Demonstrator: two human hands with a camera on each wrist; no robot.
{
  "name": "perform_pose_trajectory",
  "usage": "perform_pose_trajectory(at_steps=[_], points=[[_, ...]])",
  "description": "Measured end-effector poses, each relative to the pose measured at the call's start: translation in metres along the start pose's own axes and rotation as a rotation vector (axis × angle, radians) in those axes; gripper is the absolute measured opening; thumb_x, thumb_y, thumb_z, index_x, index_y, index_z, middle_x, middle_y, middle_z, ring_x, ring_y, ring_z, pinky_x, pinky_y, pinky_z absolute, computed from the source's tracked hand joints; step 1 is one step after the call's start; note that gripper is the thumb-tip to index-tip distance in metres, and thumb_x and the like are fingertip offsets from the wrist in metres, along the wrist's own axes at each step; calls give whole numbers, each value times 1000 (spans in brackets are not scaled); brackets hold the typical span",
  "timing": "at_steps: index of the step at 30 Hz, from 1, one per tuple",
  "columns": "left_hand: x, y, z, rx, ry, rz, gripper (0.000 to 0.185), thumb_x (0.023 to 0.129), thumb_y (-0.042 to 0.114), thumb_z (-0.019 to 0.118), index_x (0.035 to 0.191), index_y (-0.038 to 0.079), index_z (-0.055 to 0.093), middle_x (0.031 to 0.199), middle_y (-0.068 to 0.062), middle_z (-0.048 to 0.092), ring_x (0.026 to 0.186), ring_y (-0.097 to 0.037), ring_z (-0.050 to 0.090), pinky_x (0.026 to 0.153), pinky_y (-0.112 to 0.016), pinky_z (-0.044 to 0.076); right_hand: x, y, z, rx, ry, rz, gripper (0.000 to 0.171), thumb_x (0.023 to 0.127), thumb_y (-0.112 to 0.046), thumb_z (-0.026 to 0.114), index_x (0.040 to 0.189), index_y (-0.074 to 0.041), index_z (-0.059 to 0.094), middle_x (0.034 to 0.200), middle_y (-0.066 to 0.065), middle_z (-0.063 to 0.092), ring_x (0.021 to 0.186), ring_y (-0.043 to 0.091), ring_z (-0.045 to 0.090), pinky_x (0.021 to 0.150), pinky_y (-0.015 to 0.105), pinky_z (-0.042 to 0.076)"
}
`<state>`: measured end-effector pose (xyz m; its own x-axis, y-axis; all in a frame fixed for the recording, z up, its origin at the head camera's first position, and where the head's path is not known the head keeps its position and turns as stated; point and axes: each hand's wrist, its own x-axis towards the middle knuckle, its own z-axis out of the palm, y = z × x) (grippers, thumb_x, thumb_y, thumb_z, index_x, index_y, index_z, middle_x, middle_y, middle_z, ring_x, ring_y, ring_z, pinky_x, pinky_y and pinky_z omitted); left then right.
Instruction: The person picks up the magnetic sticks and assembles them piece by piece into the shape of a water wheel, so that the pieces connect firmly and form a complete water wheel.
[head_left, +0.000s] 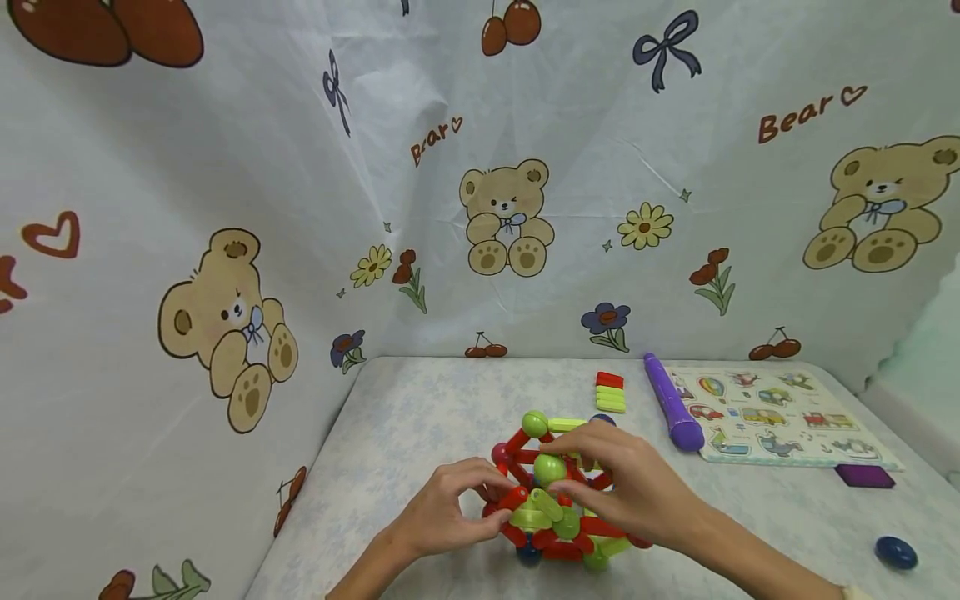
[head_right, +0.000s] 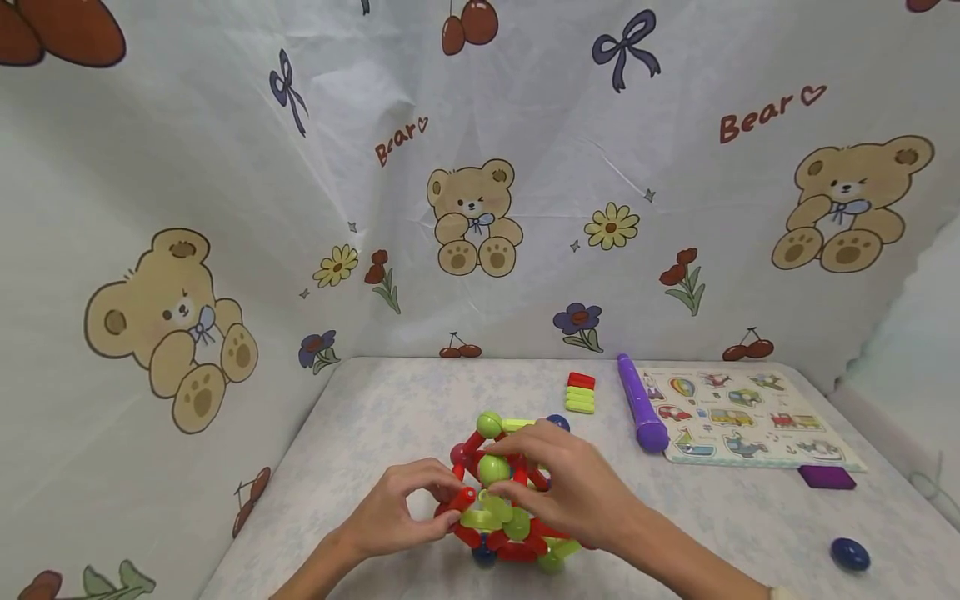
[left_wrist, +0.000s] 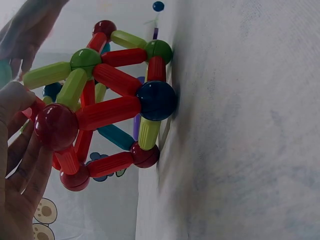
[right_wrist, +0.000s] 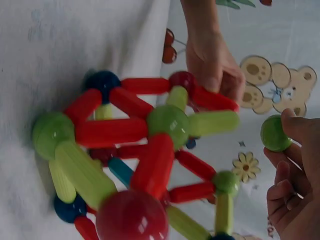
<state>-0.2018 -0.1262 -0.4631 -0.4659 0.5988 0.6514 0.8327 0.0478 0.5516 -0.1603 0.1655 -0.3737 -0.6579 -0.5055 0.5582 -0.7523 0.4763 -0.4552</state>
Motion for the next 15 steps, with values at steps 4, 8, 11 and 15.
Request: perform_pose_trajectory(at_steps=[4, 8, 11, 15], points=[[1, 0, 1, -3, -5, -9, 34, 91, -1, 81, 122, 12, 74, 109, -4, 76, 90, -12, 72, 76, -27, 63, 4, 0, 19, 15, -75, -3, 36, 97, -41, 80, 129, -25, 76, 123, -15, 73, 115, 10, 69, 92, 33, 62], [1, 0, 2, -16, -9, -28, 32, 92, 0, 81, 122, 12, 74, 109, -5, 77, 92, -11, 73, 77, -27, 63, 3, 3, 28, 20, -92, 27, 38, 98, -47, 76, 129, -24, 77, 123, -16, 73, 115, 11, 69, 93, 32, 61], [1, 0, 2, -10, -8, -13, 33, 92, 0, 81, 122, 11, 74, 109, -5, 77, 91, -11, 73, 76, -27, 63, 1, 5, 30, 28, -82, 44, 38, 98, -48, 77, 128, -25, 77, 122, -16, 73, 113, 10, 68, 91, 31, 61], [1, 0, 0, 0, -2, 3, 33, 92, -1, 81, 122, 12, 74, 108, -4, 76, 89, -10, 72, 76, -26, 63, -1, 7, 30, 38, -80, 56, 37, 98, -48, 77, 128, -26, 77, 123, -17, 73, 114, 10, 68, 92, 31, 61]])
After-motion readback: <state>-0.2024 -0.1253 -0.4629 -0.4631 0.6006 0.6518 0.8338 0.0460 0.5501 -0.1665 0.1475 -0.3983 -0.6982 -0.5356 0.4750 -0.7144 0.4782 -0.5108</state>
